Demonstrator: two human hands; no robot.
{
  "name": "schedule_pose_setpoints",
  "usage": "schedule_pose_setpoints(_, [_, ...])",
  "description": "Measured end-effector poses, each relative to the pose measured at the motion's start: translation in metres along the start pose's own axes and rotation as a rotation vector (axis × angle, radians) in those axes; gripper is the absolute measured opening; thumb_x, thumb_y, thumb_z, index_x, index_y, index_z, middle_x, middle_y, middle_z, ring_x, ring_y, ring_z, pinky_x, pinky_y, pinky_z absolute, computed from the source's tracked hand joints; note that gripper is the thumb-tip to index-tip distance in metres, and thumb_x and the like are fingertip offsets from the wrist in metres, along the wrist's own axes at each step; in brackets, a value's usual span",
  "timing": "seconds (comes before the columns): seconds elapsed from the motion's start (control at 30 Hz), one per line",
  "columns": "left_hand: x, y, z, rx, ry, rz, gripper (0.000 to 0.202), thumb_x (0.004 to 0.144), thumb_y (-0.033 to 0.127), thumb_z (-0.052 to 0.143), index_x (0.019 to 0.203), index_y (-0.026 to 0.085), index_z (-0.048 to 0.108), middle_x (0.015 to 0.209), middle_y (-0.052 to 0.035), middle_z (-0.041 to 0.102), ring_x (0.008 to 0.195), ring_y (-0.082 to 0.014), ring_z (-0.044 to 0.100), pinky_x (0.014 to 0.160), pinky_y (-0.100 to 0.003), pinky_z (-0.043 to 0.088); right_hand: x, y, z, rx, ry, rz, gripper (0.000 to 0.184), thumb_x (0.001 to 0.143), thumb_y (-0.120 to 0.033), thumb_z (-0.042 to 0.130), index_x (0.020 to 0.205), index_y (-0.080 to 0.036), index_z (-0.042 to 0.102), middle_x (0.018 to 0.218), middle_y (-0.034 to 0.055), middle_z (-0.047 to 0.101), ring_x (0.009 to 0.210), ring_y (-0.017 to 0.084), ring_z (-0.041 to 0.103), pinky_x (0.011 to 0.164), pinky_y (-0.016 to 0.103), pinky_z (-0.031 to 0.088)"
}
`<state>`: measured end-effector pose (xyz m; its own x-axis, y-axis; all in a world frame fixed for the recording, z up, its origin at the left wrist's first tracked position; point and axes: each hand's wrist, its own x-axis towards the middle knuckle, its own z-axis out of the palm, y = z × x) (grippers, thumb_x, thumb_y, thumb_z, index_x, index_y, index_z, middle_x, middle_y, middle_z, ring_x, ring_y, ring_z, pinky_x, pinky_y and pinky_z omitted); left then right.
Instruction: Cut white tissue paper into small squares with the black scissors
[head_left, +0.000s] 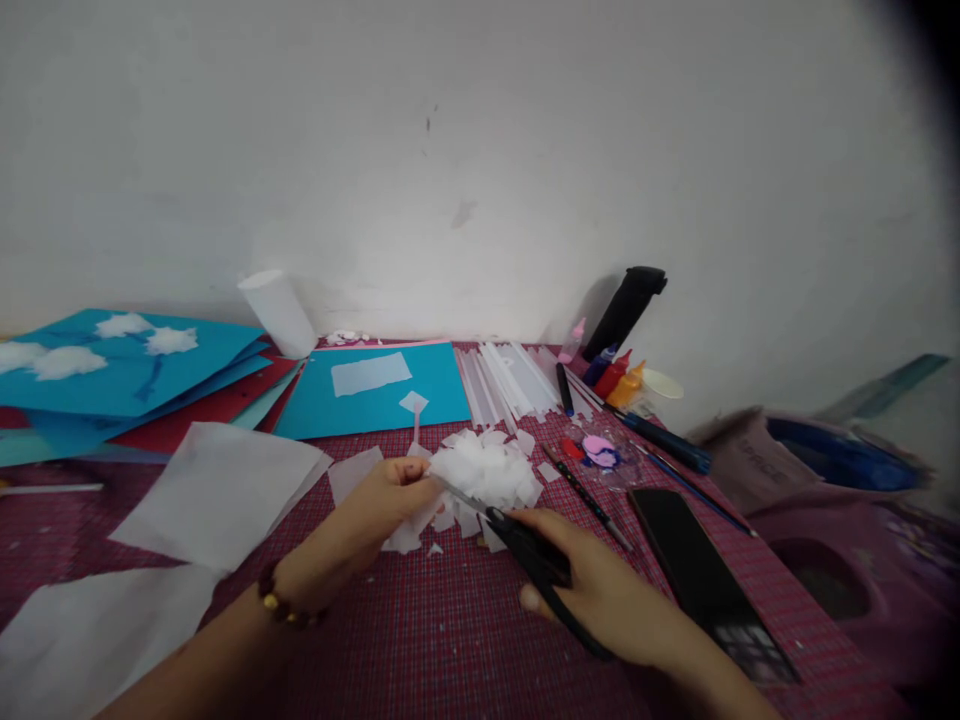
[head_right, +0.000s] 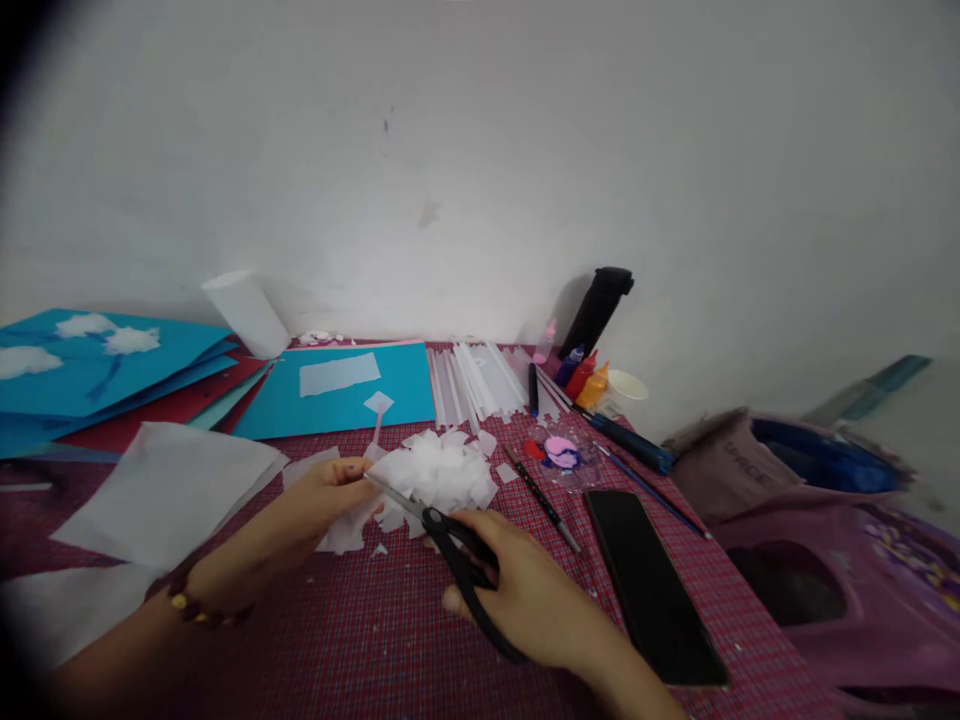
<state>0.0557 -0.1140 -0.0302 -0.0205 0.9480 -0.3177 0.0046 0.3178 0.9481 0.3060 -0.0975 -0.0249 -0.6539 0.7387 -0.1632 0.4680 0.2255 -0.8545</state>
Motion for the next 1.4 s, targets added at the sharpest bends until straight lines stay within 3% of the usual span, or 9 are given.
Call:
schedule_pose_setpoints(0.13, [-0.006,0.012,-0.002,-0.193,0.061,0.036,0.02,0.067,0.034,0.069,0.062,0.017,0.058,0.054,0.0045,0.055,0.046,-0.0074,0.043,0.044,-0.019,0.033,-0.001,0.004,-0.01,-0.304,0.163,-0.048,0.066,0.072,-0.026,0.072,0.134,-0.021,0.048,0.126,0.0118,0.056,0.117,0.03,0.052,0.102,0.048,0.037])
schedule_pose_setpoints(0.27, [-0.01,0.019,-0.002,-0.335,0.144,0.045,0.02,0.066,0.033,0.073,0.073,0.017,0.062,0.068,0.0014,0.064,0.055,-0.0096,0.054,0.052,-0.02,0.042,-0.003,0.005,-0.016,-0.514,0.246,-0.052,0.066,0.072,-0.03,0.074,0.133,-0.019,0.05,0.125,0.0153,0.056,0.117,0.034,0.05,0.102,0.052,0.035])
schedule_pose_setpoints(0.37, [-0.009,0.02,0.0,-0.36,0.117,0.057,0.02,0.067,0.032,0.074,0.073,0.017,0.063,0.068,0.0006,0.064,0.055,-0.0099,0.055,0.05,-0.02,0.041,-0.004,0.003,-0.023,-0.372,0.249,-0.072,0.066,0.077,-0.037,0.07,0.136,-0.02,0.047,0.13,0.015,0.054,0.122,0.033,0.048,0.105,0.051,0.035])
schedule_pose_setpoints(0.5, [-0.003,0.021,0.004,-0.438,0.094,0.091,0.022,0.066,0.031,0.077,0.072,0.017,0.061,0.061,0.0034,0.062,0.051,-0.0092,0.054,0.048,-0.02,0.042,-0.004,0.006,-0.033,-0.055,0.091,-0.099,0.065,0.083,-0.043,0.065,0.14,-0.02,0.041,0.141,0.0131,0.048,0.127,0.031,0.047,0.106,0.049,0.036])
schedule_pose_setpoints(0.77, [0.009,0.024,0.028,-0.644,0.019,0.088,0.025,0.068,0.026,0.078,0.086,0.015,0.064,0.089,-0.0043,0.071,0.058,-0.0113,0.062,0.053,-0.024,0.051,0.007,0.013,-0.03,0.176,-0.014,-0.091,0.063,0.085,-0.048,0.061,0.138,-0.02,0.042,0.137,0.0115,0.051,0.124,0.03,0.049,0.102,0.046,0.042])
schedule_pose_setpoints(0.93, [0.019,0.019,0.039,-0.713,-0.096,0.117,0.024,0.07,0.023,0.076,0.09,0.014,0.065,0.102,-0.0087,0.072,0.069,-0.0154,0.068,0.067,-0.029,0.056,0.014,0.008,-0.026,0.246,-0.049,-0.116,0.061,0.084,-0.046,0.064,0.135,-0.018,0.044,0.128,0.0113,0.056,0.118,0.026,0.053,0.1,0.043,0.044])
schedule_pose_setpoints(1.07, [0.023,0.014,0.043,-0.725,-0.071,0.166,0.021,0.067,0.019,0.077,0.084,0.014,0.065,0.09,-0.0058,0.073,0.074,-0.0162,0.068,0.077,-0.03,0.055,0.018,0.008,-0.023,0.358,-0.075,-0.11,0.06,0.083,-0.046,0.064,0.133,-0.018,0.045,0.122,0.0107,0.057,0.113,0.025,0.055,0.097,0.043,0.046])
schedule_pose_setpoints(1.27, [0.02,0.009,0.048,-0.475,-0.02,0.276,0.016,0.075,0.027,0.07,0.084,0.015,0.066,0.074,-0.0006,0.068,0.063,-0.0123,0.06,0.062,-0.025,0.049,0.021,0.013,-0.02,0.385,-0.068,-0.103,0.058,0.082,-0.048,0.065,0.13,-0.019,0.049,0.117,0.0096,0.06,0.108,0.025,0.058,0.095,0.043,0.047])
schedule_pose_setpoints(1.4, [0.017,0.009,0.051,-0.432,0.031,0.3,0.014,0.077,0.029,0.067,0.074,0.016,0.062,0.07,0.0019,0.065,0.062,-0.0112,0.058,0.062,-0.023,0.047,0.021,0.014,-0.018,0.357,-0.033,-0.092,0.06,0.082,-0.048,0.065,0.131,-0.019,0.049,0.118,0.0094,0.061,0.109,0.026,0.058,0.095,0.042,0.045])
